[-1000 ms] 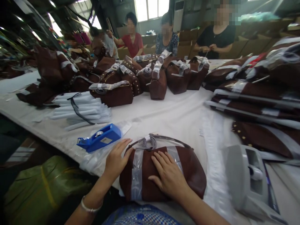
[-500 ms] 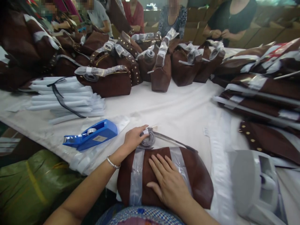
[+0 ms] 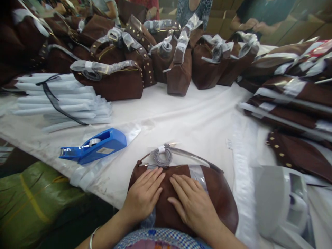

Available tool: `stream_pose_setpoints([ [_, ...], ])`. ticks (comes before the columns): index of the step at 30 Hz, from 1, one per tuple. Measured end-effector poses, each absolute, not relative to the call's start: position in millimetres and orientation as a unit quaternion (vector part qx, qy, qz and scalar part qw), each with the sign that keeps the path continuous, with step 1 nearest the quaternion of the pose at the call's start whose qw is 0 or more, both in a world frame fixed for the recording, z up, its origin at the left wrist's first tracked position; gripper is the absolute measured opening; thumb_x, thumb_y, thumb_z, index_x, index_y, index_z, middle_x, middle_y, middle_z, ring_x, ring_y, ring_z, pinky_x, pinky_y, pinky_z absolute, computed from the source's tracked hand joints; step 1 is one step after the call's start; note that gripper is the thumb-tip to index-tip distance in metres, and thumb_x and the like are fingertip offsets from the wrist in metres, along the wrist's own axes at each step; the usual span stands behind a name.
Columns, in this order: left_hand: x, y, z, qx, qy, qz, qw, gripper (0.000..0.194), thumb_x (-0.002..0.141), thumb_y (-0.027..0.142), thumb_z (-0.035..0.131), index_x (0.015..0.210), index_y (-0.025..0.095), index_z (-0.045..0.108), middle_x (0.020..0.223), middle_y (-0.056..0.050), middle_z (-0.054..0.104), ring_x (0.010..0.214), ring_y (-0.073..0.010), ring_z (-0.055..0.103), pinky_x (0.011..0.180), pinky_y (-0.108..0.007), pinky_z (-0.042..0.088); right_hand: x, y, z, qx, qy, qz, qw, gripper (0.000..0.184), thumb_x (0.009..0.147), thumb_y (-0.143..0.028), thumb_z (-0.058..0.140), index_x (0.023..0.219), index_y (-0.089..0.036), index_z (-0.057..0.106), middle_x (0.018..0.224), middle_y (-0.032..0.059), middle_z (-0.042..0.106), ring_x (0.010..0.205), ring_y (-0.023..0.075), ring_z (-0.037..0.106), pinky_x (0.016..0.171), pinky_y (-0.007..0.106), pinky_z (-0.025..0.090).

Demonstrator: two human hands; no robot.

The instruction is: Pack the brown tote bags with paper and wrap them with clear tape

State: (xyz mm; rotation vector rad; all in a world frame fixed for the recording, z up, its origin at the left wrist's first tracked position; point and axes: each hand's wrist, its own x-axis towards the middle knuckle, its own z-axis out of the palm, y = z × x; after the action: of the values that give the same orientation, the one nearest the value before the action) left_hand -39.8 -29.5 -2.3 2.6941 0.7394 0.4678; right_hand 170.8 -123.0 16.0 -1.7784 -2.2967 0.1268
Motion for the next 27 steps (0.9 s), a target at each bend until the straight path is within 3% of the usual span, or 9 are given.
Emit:
stream_pose_setpoints([
  [3,-41.3,-27.4,-2.9,0.941,0.246,0.192,0.133,0.042,0.096,0.02,0.05,0.137,0.011,0.055,0.143,-0.012,0.056,0.134,-0.0249,0.051,0.113,-0.043,0.045,185.1,-107.7,21.4,-0.606,-0.779,0.062,0.147,0.032,0.101,-0.031,0.049,0.127,-0.02,0.064,0.123,0.0064,0.07,0.111,0.0269,0.062,0.096,0.042,0.05],
  [6,-39.8,-24.4,0.5,0.938,0.228,0.223,0.138,0.036,0.096,0.018,0.051,0.131,0.013,0.06,0.135,-0.01,0.063,0.126,-0.0234,0.058,0.105,-0.039,0.051,199.4,-76.7,26.1,-0.623,-0.76,0.121,0.139,0.031,0.103,-0.031,0.043,0.119,-0.02,0.067,0.118,0.0078,0.071,0.111,0.0256,0.062,0.099,0.039,0.048],
  [13,-39.5,-27.2,0.0,0.921,0.219,0.277,0.165,0.029,0.095,0.017,0.056,0.122,0.013,0.065,0.118,-0.008,0.071,0.104,-0.0202,0.065,0.087,-0.034,0.054,216.5,-0.3,28.6,-0.567,-0.69,0.448,-0.047,0.048,0.098,-0.054,0.043,0.097,-0.019,0.075,0.095,0.0096,0.076,0.086,0.0262,0.069,0.075,0.034,0.05],
  [19,-40.4,-25.8,0.5,0.92,0.221,0.264,0.186,0.03,0.094,0.017,0.058,0.122,0.013,0.065,0.115,-0.007,0.071,0.101,-0.0198,0.063,0.084,-0.034,0.052,229.7,14.3,20.6,-0.543,-0.656,0.524,-0.005,0.032,0.085,-0.046,0.064,0.099,-0.019,0.074,0.092,0.0053,0.074,0.084,0.0237,0.065,0.074,0.031,0.048],
  [22,-39.7,-25.1,0.6,0.917,0.219,0.27,0.194,0.029,0.093,0.017,0.058,0.121,0.013,0.066,0.114,-0.007,0.071,0.1,-0.0198,0.063,0.083,-0.033,0.051,238.3,14.4,19.7,-0.517,-0.64,0.568,0.005,0.038,0.078,-0.046,0.073,0.105,-0.019,0.074,0.096,0.0043,0.074,0.088,0.0238,0.065,0.076,0.03,0.048],
  [27,-37.3,-23.2,-0.3,0.917,0.217,0.273,0.195,0.027,0.094,0.018,0.058,0.119,0.013,0.067,0.112,-0.006,0.072,0.098,-0.0193,0.063,0.084,-0.032,0.051,239.3,18.9,24.9,-0.479,-0.664,0.573,-0.028,0.03,0.081,-0.039,0.072,0.105,-0.022,0.077,0.093,0.0034,0.076,0.084,0.0234,0.067,0.075,0.029,0.049],
])
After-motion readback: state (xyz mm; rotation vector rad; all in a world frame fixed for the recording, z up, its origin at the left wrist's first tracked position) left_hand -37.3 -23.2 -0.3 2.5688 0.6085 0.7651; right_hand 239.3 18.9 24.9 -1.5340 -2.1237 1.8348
